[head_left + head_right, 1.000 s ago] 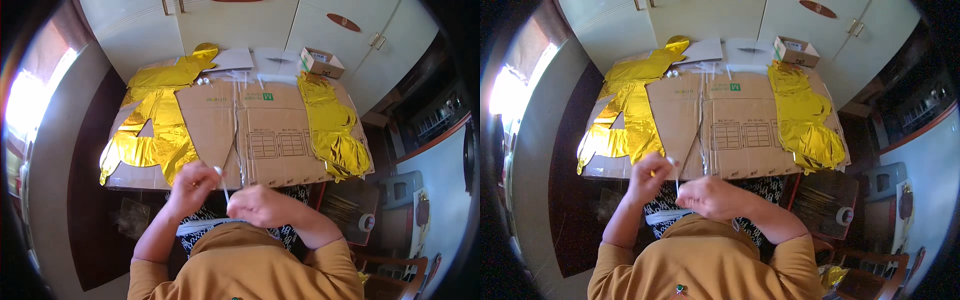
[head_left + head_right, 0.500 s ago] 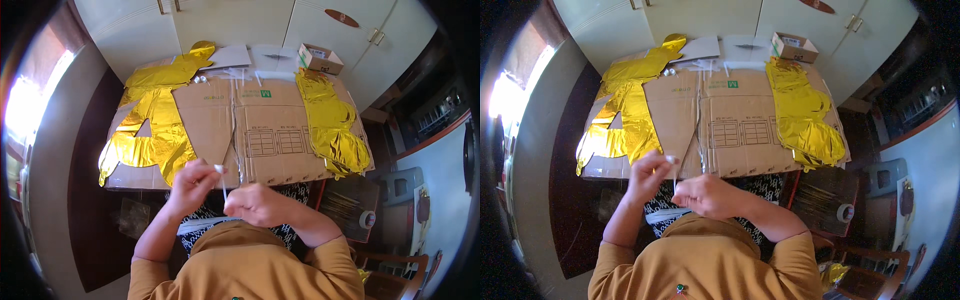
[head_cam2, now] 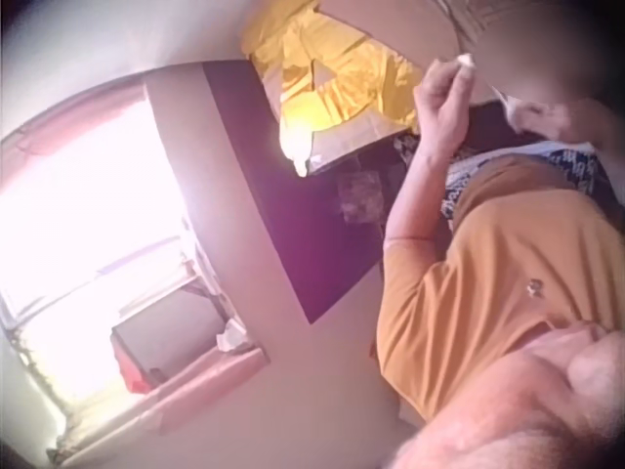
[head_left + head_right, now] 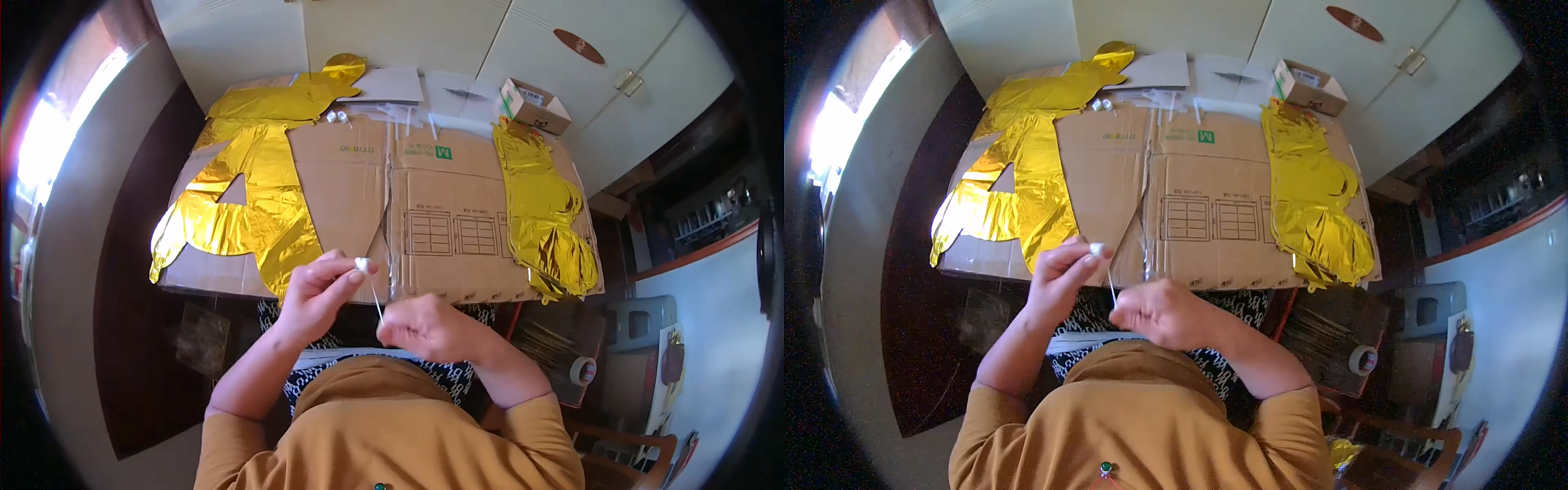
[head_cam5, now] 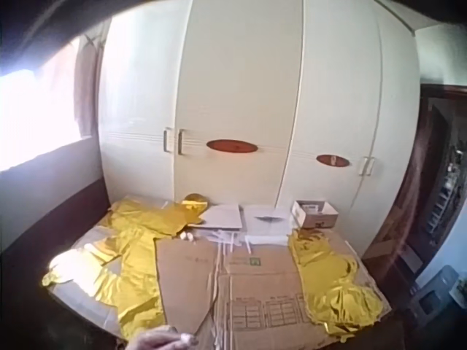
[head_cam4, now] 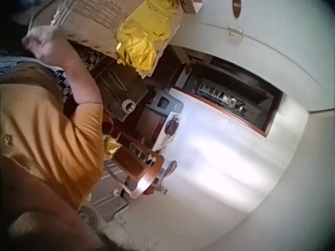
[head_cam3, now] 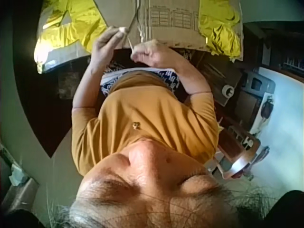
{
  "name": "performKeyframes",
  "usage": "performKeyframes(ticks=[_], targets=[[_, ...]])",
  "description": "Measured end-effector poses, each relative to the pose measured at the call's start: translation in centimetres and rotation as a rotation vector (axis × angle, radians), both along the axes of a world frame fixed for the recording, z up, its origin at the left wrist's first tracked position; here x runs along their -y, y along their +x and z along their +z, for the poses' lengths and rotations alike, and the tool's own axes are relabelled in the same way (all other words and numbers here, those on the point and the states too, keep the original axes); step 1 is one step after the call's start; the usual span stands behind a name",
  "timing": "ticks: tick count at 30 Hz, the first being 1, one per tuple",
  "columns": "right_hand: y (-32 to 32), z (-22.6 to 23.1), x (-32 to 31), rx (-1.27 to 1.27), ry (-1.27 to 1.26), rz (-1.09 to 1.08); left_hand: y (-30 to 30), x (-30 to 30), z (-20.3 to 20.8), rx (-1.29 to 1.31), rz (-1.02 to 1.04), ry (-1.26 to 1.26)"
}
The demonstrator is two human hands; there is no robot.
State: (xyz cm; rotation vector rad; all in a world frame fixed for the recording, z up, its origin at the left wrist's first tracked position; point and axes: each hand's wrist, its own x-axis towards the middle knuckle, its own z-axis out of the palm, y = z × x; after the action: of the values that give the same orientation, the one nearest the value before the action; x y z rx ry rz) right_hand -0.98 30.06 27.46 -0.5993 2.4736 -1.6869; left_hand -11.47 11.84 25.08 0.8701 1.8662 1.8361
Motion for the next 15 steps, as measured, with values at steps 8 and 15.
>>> performKeyframes(ticks=[8,15], targets=[[-0.5,-1.3,0.2,-0.048,0.018,-0.051,0.2,0.2,-0.6,0.047,-0.032,-0.077],[-1.4,-2.4,-0.7,0.047,0.042,-0.184,1.4,0.2,0.4,0.128,-0.142,0.041]])
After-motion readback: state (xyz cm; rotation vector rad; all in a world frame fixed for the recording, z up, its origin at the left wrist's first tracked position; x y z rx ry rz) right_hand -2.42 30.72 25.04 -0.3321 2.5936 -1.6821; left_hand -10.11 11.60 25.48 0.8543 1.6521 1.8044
